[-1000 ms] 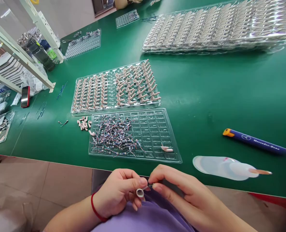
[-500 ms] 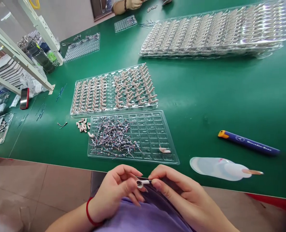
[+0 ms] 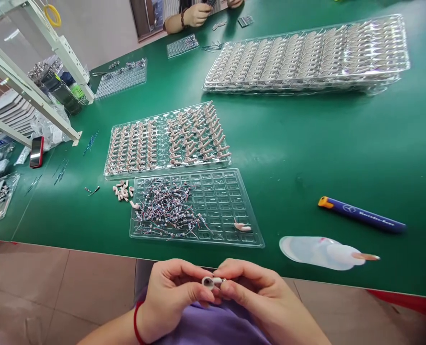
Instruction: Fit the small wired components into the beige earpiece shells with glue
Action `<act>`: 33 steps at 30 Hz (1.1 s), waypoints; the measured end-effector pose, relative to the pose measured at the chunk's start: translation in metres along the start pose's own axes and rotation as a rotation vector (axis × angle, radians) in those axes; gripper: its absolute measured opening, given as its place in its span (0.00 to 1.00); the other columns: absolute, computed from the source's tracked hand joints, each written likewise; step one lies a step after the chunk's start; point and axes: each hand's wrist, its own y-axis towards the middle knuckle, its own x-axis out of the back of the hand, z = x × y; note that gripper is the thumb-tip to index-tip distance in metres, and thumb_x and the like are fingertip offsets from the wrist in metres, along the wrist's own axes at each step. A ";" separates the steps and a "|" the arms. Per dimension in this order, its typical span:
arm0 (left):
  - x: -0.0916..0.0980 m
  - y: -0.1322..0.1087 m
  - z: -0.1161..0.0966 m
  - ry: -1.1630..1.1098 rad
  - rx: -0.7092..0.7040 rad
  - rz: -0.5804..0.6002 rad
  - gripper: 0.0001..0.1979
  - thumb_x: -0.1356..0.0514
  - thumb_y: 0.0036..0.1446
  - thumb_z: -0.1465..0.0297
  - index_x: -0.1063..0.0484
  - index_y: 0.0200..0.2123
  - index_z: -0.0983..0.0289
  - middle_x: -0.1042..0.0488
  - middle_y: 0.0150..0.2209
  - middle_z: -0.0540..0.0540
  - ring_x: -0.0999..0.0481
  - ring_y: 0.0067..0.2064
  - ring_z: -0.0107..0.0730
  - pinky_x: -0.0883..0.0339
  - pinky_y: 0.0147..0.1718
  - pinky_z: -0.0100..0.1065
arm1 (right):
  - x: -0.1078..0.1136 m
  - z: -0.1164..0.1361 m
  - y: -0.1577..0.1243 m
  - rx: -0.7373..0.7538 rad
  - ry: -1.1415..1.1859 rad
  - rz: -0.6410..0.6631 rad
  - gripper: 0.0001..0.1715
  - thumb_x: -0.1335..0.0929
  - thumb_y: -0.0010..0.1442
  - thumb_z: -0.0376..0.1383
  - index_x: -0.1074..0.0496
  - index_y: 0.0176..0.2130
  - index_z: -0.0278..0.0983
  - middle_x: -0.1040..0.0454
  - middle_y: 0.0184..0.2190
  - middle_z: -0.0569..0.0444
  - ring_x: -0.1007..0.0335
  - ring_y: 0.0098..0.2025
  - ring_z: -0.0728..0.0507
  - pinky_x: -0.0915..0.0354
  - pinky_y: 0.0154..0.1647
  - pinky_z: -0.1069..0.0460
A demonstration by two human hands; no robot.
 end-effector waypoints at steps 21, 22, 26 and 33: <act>0.008 0.006 -0.003 0.184 0.052 0.120 0.16 0.28 0.45 0.61 0.22 0.32 0.67 0.25 0.25 0.51 0.27 0.26 0.23 0.32 0.28 0.24 | 0.004 0.013 -0.002 0.696 -0.436 -0.173 0.05 0.29 0.58 0.32 0.25 0.35 0.43 0.27 0.28 0.56 0.27 0.30 0.49 0.28 0.29 0.61; 0.006 0.006 -0.005 0.200 0.036 0.127 0.16 0.27 0.43 0.62 0.23 0.32 0.67 0.25 0.26 0.51 0.27 0.26 0.22 0.33 0.28 0.24 | 0.004 0.012 -0.002 0.714 -0.459 -0.172 0.06 0.30 0.58 0.31 0.25 0.36 0.42 0.27 0.28 0.55 0.26 0.30 0.49 0.28 0.29 0.60; -0.002 0.007 -0.007 0.252 0.044 0.079 0.15 0.29 0.46 0.61 0.25 0.28 0.67 0.27 0.24 0.51 0.30 0.24 0.21 0.34 0.26 0.24 | 0.006 0.008 -0.004 0.783 -0.559 -0.141 0.10 0.31 0.58 0.27 0.26 0.38 0.41 0.27 0.29 0.54 0.27 0.29 0.49 0.29 0.27 0.59; 0.000 0.011 -0.002 0.086 0.126 -0.006 0.18 0.28 0.41 0.60 0.30 0.21 0.67 0.32 0.16 0.48 0.35 0.16 0.20 0.38 0.16 0.24 | 0.009 0.006 -0.004 0.849 -0.643 -0.118 0.15 0.33 0.57 0.23 0.28 0.40 0.41 0.27 0.29 0.53 0.28 0.29 0.48 0.30 0.26 0.57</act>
